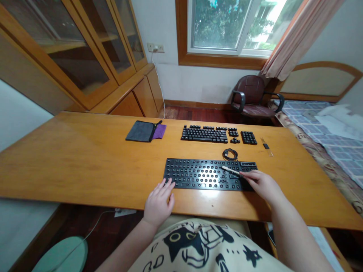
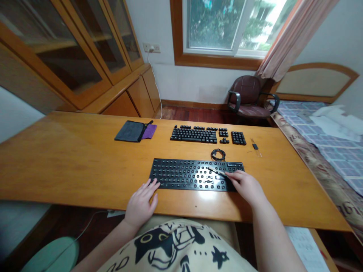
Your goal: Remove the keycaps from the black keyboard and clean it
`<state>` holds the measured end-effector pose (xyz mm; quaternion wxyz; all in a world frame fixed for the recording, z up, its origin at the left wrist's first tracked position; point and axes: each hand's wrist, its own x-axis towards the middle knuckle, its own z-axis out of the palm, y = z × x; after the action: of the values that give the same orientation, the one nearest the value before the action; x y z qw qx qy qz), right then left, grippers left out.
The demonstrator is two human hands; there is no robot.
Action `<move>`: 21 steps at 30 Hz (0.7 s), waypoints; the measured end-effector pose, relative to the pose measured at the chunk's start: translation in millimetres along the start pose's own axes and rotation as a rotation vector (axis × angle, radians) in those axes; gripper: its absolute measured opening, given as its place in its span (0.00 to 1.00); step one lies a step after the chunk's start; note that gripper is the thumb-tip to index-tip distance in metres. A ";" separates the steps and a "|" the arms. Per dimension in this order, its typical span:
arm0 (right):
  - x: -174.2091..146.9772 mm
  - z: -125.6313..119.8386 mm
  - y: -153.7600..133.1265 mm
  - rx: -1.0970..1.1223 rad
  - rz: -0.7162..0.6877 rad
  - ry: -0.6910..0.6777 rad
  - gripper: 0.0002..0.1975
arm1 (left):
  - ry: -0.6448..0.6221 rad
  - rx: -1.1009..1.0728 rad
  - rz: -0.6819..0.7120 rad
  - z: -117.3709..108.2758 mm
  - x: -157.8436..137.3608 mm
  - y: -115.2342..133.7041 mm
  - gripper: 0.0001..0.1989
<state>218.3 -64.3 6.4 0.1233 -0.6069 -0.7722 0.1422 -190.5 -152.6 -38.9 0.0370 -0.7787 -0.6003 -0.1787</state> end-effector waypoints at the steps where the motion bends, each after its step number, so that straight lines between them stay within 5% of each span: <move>1: -1.1 -1.1 0.9 -0.036 0.060 0.044 0.16 | 0.001 0.000 -0.001 -0.1 0.0 0.1 0.19; 3: -3.1 -2.4 1.6 -0.064 0.123 0.098 0.17 | 0.003 -0.004 -0.002 0.0 -0.1 -0.1 0.19; 7: -6.7 -0.9 1.8 0.069 0.014 -0.040 0.16 | 0.007 -0.020 -0.006 0.8 -0.4 -0.6 0.19; 12: -12.1 1.5 2.9 -0.057 0.192 0.173 0.17 | 0.003 -0.027 -0.011 1.3 -0.1 -0.5 0.20; 16: -14.7 5.4 -1.2 0.078 0.072 0.084 0.17 | -0.009 -0.020 -0.006 1.3 -0.2 -0.8 0.20; 21: -15.8 11.9 -11.6 0.111 0.080 0.043 0.17 | -0.004 -0.016 -0.001 1.1 -0.2 -0.8 0.20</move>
<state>207.2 -83.1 -0.6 0.1672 -0.6325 -0.7354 0.1766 -191.0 -152.2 -40.1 0.0296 -0.7789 -0.5995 -0.1818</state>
